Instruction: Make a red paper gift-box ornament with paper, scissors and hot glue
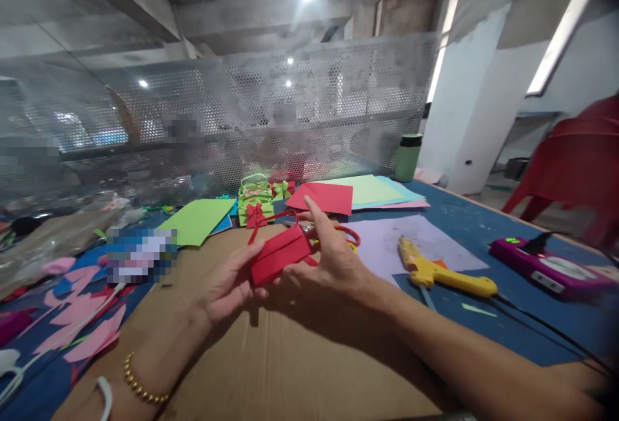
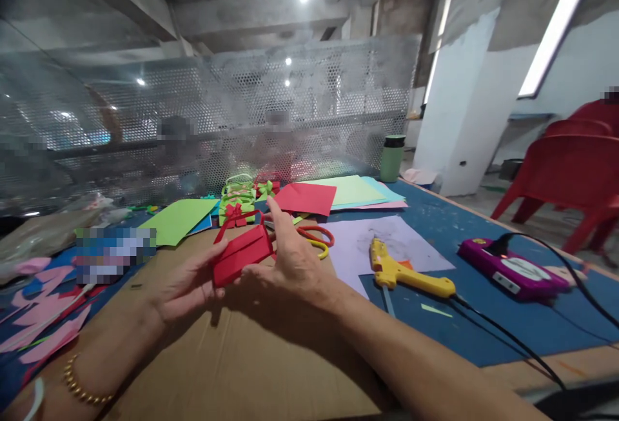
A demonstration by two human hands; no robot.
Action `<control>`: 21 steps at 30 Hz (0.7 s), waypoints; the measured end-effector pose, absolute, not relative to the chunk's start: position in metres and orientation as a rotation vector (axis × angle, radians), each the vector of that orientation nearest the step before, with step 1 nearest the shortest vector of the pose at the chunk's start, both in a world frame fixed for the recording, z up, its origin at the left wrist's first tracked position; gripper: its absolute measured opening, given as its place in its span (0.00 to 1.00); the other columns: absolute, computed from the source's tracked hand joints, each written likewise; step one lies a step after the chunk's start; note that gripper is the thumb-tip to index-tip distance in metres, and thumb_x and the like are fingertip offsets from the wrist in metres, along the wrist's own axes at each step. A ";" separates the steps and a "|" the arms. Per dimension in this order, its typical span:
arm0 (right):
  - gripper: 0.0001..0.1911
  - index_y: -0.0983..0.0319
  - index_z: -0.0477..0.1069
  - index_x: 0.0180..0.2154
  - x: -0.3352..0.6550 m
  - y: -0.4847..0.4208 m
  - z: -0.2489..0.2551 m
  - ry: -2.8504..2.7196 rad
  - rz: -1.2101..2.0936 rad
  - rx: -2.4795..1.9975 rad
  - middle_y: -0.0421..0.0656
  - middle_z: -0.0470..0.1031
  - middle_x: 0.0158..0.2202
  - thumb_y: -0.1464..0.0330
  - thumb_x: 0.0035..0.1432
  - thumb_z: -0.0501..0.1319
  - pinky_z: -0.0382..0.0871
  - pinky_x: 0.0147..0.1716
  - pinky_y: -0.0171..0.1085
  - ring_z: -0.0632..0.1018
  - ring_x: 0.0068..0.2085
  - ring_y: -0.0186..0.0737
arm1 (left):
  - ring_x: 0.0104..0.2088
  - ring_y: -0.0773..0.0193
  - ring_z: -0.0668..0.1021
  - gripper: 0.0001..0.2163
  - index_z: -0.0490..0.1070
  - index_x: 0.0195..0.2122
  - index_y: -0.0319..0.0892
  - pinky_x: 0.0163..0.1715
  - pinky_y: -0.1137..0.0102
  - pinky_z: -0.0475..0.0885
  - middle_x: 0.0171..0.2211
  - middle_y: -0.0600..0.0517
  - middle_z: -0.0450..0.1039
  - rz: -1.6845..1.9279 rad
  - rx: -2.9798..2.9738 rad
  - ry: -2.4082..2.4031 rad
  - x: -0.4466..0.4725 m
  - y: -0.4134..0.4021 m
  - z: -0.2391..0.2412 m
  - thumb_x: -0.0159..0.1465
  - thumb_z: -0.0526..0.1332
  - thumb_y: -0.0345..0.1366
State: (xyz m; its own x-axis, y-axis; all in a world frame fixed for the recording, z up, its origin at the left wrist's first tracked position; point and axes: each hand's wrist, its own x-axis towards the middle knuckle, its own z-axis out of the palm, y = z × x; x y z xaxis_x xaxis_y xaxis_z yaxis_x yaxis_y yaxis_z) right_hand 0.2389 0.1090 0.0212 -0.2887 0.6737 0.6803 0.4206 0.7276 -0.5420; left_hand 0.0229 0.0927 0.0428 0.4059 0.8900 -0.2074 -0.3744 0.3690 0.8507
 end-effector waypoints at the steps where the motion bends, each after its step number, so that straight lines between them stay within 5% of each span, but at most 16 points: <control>1: 0.60 0.55 0.35 0.72 0.239 0.109 0.022 -1.936 0.309 -0.835 0.56 0.64 0.61 0.63 0.50 0.72 0.76 0.46 0.52 0.75 0.52 0.56 | 0.25 0.58 0.83 0.20 0.64 0.63 0.37 0.16 0.73 0.76 0.37 0.39 0.81 0.918 0.817 0.759 0.023 0.093 0.042 0.71 0.56 0.37; 11: 0.44 0.52 0.54 0.68 0.246 0.111 0.032 -2.168 0.340 -0.943 0.52 0.67 0.57 0.60 0.54 0.70 0.74 0.45 0.48 0.76 0.48 0.50 | 0.21 0.60 0.81 0.15 0.73 0.49 0.35 0.12 0.76 0.73 0.34 0.40 0.81 0.938 0.964 0.859 0.017 0.093 0.046 0.66 0.63 0.40; 16: 0.34 0.52 0.63 0.61 0.246 0.114 0.029 -2.187 0.397 -0.893 0.49 0.70 0.57 0.63 0.54 0.70 0.72 0.48 0.46 0.73 0.54 0.51 | 0.20 0.63 0.80 0.15 0.74 0.47 0.34 0.12 0.76 0.72 0.34 0.40 0.80 0.923 1.017 0.831 0.016 0.093 0.045 0.66 0.64 0.40; 21: 0.27 0.58 0.67 0.52 0.244 0.112 0.038 -2.112 0.462 -0.974 0.48 0.76 0.47 0.59 0.53 0.70 0.74 0.42 0.44 0.78 0.45 0.49 | 0.21 0.64 0.79 0.17 0.73 0.46 0.36 0.16 0.74 0.74 0.32 0.45 0.78 1.027 1.177 0.825 0.015 0.093 0.048 0.65 0.65 0.45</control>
State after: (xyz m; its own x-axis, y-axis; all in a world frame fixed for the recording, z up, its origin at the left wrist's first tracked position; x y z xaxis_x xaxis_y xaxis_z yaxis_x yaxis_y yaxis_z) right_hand 0.2438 0.1124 0.0383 -0.4280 0.7641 0.4826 0.4927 0.6450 -0.5842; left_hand 0.0152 0.0930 0.0482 0.3360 0.9419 0.0044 -0.1988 0.0664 0.9778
